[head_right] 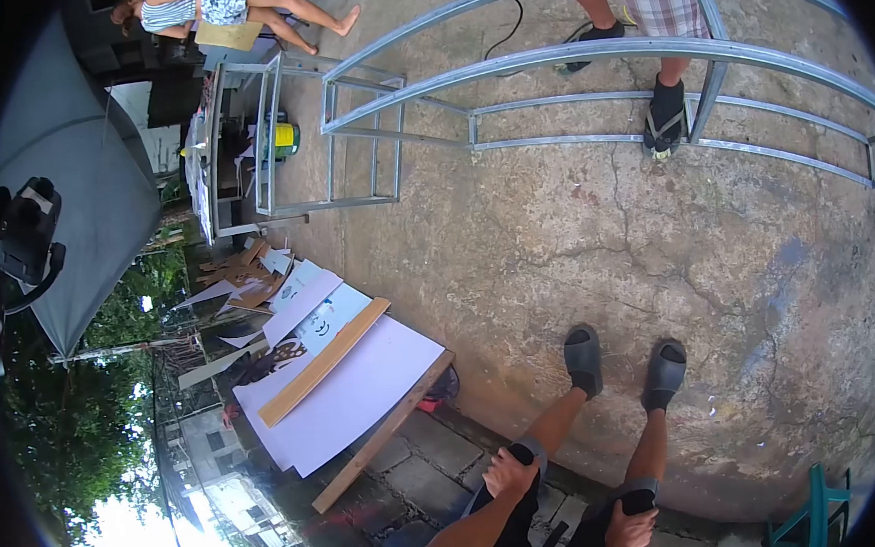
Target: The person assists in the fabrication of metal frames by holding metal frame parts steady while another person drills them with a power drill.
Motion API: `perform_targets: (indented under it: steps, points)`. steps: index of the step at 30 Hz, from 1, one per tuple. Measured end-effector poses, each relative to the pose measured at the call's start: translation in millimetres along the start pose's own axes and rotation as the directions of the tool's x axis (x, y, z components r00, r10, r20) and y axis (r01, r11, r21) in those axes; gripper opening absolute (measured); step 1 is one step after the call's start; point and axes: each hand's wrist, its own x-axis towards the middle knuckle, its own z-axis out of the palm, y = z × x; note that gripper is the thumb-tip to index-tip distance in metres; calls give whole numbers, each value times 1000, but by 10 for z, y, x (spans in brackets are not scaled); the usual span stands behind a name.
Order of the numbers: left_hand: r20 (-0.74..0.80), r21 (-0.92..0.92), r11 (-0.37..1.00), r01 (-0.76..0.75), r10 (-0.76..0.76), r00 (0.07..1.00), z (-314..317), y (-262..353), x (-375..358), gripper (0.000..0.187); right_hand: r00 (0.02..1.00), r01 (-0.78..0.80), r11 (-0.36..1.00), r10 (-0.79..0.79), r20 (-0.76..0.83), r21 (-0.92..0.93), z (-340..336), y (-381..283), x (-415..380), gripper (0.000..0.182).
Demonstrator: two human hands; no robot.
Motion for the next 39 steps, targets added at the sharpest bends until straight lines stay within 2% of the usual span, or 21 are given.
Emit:
perform_targets:
  steps: [4, 31, 37, 39]
  points:
    - [-41, 21, 1000, -15, 16, 999, 54, -23, -2, 78, 998, -32, 999, 32, 57, 2, -187, -91, -52, 92]
    - [-34, -11, 1000, -10, 10, 999, 63, -75, 8, 77, 999, 2, 999, -3, 34, 33, -140, -40, -109, 93]
    - [-44, -17, 1000, -14, 13, 999, 76, -81, 8, 76, 1000, 12, 1000, -12, -20, 3, -53, -16, -110, 93]
    - [-42, -18, 1000, -17, 16, 999, 72, -81, 1, 77, 1000, -9, 1000, 8, 16, 15, -154, -40, -139, 93]
